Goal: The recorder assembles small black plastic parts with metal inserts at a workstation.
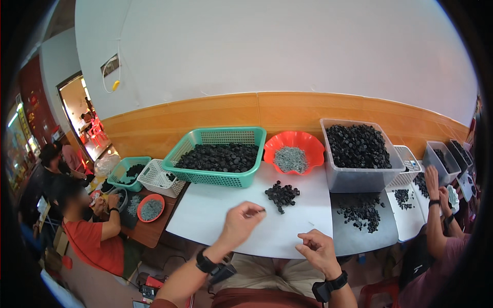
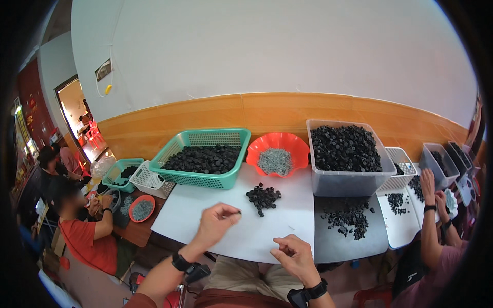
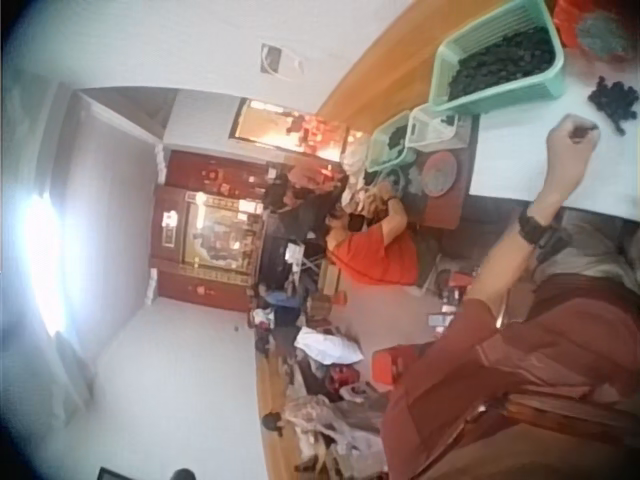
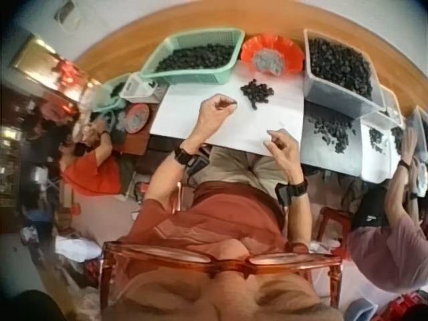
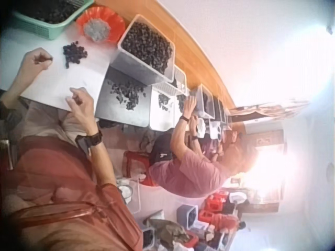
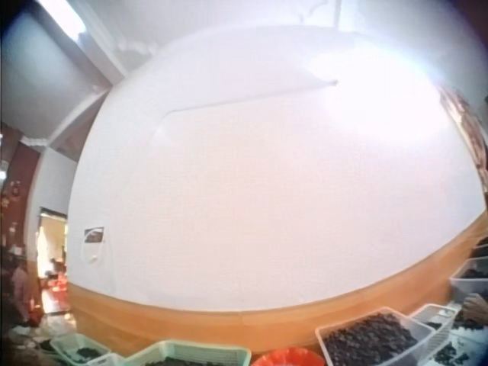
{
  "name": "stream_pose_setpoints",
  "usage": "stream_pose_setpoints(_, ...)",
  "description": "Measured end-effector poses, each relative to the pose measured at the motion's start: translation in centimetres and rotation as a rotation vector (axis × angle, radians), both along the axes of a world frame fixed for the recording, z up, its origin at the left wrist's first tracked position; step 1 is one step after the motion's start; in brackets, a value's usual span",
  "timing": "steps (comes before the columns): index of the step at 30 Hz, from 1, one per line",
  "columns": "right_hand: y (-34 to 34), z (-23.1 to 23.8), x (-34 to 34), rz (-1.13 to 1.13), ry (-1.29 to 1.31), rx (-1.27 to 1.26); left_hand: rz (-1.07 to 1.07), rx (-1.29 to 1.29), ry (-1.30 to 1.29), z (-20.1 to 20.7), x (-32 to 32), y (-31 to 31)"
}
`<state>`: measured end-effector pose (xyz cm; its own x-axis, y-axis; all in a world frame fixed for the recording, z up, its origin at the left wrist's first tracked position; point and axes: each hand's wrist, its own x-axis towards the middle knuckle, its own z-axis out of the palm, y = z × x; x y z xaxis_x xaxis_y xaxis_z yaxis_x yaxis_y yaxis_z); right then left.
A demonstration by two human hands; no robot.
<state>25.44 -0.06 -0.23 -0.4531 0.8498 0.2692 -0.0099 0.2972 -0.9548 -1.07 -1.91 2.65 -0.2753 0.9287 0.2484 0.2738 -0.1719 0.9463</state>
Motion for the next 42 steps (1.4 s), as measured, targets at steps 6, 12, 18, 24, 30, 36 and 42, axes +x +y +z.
stream_pose_setpoints(6,-0.1,0.0,-0.3,-0.008,-0.004,-0.023,0.425,0.129,0.516,6.0,-12.1,3.4)
stream_pose_setpoints(12,-0.1,-0.4,-0.2,-0.038,-0.027,0.000,0.545,0.078,0.670,6.1,-18.1,4.1)
stream_pose_setpoints(18,0.1,0.1,-0.3,-0.067,-0.095,0.027,0.412,0.249,0.505,2.2,-11.2,1.4)
stream_pose_setpoints(24,0.4,-0.1,-0.9,-0.024,-0.025,-0.024,0.012,0.211,0.504,-1.2,-4.5,0.9)
stream_pose_setpoints(30,0.3,-0.7,-0.5,-0.033,-0.019,-0.036,-0.138,0.212,0.610,-1.8,-1.0,2.5)
stream_pose_setpoints(36,0.2,-0.7,-0.3,-0.029,-0.009,-0.012,-0.193,0.217,0.832,-1.9,1.1,4.2)
stream_pose_setpoints(42,0.2,-0.4,-0.5,-0.058,-0.045,0.028,-0.218,0.173,0.925,-1.9,1.2,5.0)
